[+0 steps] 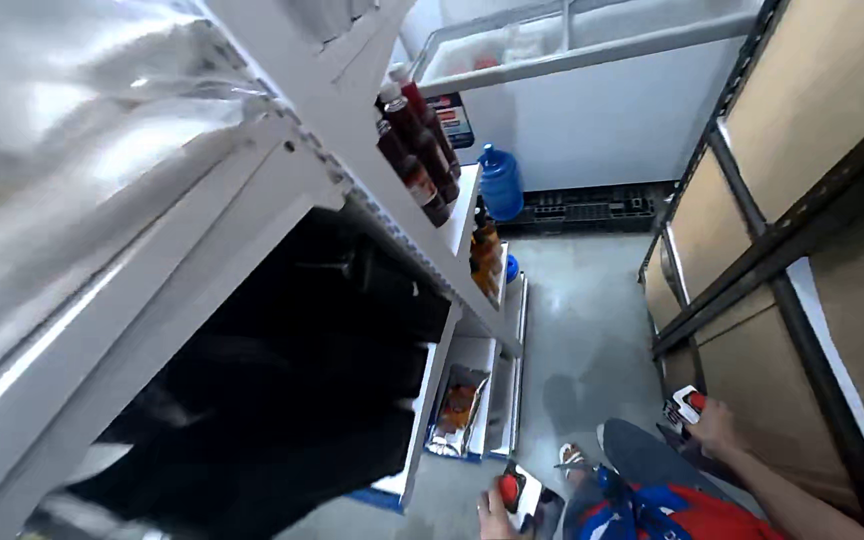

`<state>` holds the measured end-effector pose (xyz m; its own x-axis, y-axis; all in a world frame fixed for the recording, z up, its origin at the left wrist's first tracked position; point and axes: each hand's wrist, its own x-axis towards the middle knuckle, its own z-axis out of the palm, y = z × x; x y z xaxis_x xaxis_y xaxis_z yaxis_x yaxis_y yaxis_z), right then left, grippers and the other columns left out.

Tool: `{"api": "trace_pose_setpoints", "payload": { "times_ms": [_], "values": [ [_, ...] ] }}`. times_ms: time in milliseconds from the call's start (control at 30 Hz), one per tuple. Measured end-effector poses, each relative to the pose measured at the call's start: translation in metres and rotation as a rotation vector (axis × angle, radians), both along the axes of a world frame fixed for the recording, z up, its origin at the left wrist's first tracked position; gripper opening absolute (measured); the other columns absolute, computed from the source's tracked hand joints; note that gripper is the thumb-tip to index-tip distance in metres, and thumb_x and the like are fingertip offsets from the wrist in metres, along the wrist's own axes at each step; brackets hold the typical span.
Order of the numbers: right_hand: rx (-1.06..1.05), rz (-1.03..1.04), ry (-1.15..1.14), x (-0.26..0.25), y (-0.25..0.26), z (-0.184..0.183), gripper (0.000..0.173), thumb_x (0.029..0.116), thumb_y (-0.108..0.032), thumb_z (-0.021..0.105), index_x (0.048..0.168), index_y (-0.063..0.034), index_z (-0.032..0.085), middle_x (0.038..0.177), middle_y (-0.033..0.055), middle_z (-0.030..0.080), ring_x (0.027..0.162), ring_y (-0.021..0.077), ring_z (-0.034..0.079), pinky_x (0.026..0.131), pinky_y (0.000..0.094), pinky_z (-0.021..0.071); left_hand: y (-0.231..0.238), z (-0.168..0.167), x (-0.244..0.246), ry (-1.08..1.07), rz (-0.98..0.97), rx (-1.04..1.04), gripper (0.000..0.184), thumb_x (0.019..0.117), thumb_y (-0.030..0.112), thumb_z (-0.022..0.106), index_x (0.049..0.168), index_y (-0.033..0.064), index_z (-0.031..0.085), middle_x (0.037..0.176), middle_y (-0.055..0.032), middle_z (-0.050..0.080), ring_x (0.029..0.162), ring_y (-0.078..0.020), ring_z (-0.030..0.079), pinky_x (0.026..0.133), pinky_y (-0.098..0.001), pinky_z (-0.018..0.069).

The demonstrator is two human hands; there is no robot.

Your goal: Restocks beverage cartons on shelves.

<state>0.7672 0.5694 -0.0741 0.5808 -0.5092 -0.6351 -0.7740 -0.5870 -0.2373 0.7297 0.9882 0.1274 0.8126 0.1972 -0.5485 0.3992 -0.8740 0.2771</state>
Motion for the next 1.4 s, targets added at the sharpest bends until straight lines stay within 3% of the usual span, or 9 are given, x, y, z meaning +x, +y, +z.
{"api": "trace_pose_setpoints", "payload": {
  "times_ms": [267,533,600,667,800,1000,1233,1300,1400],
  "values": [
    [-0.009,-0.153,-0.098,0.127,-0.038,0.002,0.082,0.0823,-0.022,0.086,0.145,0.0115,0.044,0.149,0.037,0.042,0.137,0.0505,0.045,0.112,0.0579,0.0403,-0.099,-0.003,0.244,-0.081,-0.283,-0.263,0.086,0.0792,0.025,0.086,0.152,0.0066,0.045,0.148,-0.0275,0.047,0.118,-0.041,0.063,0.096,-0.0537,0.0551],
    [0.102,0.096,-0.165,0.306,-0.089,0.036,0.085,0.0763,-0.014,0.089,0.145,0.0102,0.045,0.146,0.0369,0.044,0.137,0.0511,0.045,0.114,0.0581,0.0392,-0.21,-0.014,0.405,-0.248,-0.154,-0.796,0.088,0.0718,0.023,0.091,0.146,-0.001,0.05,0.139,-0.0272,0.054,0.125,-0.0328,0.058,0.104,-0.0439,0.051],
    [0.129,0.181,-0.179,0.353,-0.095,0.056,0.076,0.0812,-0.009,0.083,0.144,0.0111,0.045,0.145,0.0367,0.046,0.137,0.0508,0.045,0.114,0.0589,0.0381,-0.229,-0.011,0.431,-0.275,-0.093,-0.889,0.087,0.071,0.021,0.091,0.145,-0.0029,0.05,0.136,-0.0269,0.055,0.122,-0.0306,0.059,0.102,-0.0405,0.0521],
    [0.159,0.265,-0.318,0.395,-0.104,0.057,0.056,0.0926,-0.009,0.07,0.14,0.013,0.05,0.141,0.0379,0.049,0.134,0.0521,0.047,0.114,0.0607,0.0375,-0.242,-0.009,0.459,-0.302,-0.047,-0.973,0.085,0.071,0.019,0.091,0.143,-0.0048,0.051,0.135,-0.0264,0.056,0.119,-0.0279,0.061,0.1,-0.0375,0.0536],
    [0.185,0.334,-0.369,0.483,-0.111,0.057,0.053,0.0967,-0.023,0.065,0.14,0.0043,0.054,0.14,0.0322,0.053,0.133,0.0462,0.051,0.112,0.057,0.0419,-0.255,0.0,0.527,-0.255,-0.033,-1.12,0.083,0.0761,0.014,0.088,0.145,-0.0075,0.046,0.143,-0.0269,0.05,0.12,-0.0228,0.062,0.099,-0.0334,0.0552],
    [0.188,0.339,-0.223,0.638,-0.101,0.07,0.047,0.1001,-0.011,0.063,0.143,0.0057,0.053,0.143,0.0349,0.05,0.137,0.0485,0.048,0.116,0.0551,0.0363,-0.269,0.012,0.654,-0.13,-0.035,-1.227,0.082,0.0801,0.008,0.081,0.149,-0.0066,0.039,0.142,-0.0234,0.051,0.106,-0.0157,0.067,0.09,-0.0309,0.0568],
    [0.16,0.423,-0.181,0.771,-0.093,0.118,0.047,0.1021,-0.009,0.059,0.146,0.0034,0.05,0.148,0.0342,0.046,0.139,0.0486,0.045,0.115,0.0567,0.0372,-0.254,0.017,0.782,-0.051,-0.1,-1.361,0.083,0.0829,0.003,0.077,0.151,-0.0069,0.031,0.142,-0.0219,0.052,0.114,-0.0143,0.064,0.097,-0.031,0.0543],
    [0.149,0.416,-0.187,0.807,-0.079,0.141,0.047,0.1004,-0.004,0.059,0.146,0.0042,0.05,0.148,0.035,0.045,0.14,0.0501,0.043,0.114,0.0579,0.0373,-0.244,0.02,0.803,-0.028,-0.049,-1.392,0.088,0.0833,0.012,0.077,0.152,-0.0074,0.026,0.143,-0.0216,0.051,0.118,-0.0148,0.062,0.1,-0.0321,0.0523],
    [0.167,0.471,-0.247,0.864,-0.068,0.149,0.057,0.0942,-0.005,0.069,0.146,0.0069,0.048,0.146,0.0375,0.045,0.139,0.0528,0.043,0.115,0.0591,0.0355,-0.239,0.016,0.828,0.006,0.174,-1.371,0.101,0.0824,0.039,0.074,0.154,-0.0053,0.019,0.139,-0.0174,0.054,0.118,-0.012,0.06,0.1,-0.033,0.0509]
  ]
}}
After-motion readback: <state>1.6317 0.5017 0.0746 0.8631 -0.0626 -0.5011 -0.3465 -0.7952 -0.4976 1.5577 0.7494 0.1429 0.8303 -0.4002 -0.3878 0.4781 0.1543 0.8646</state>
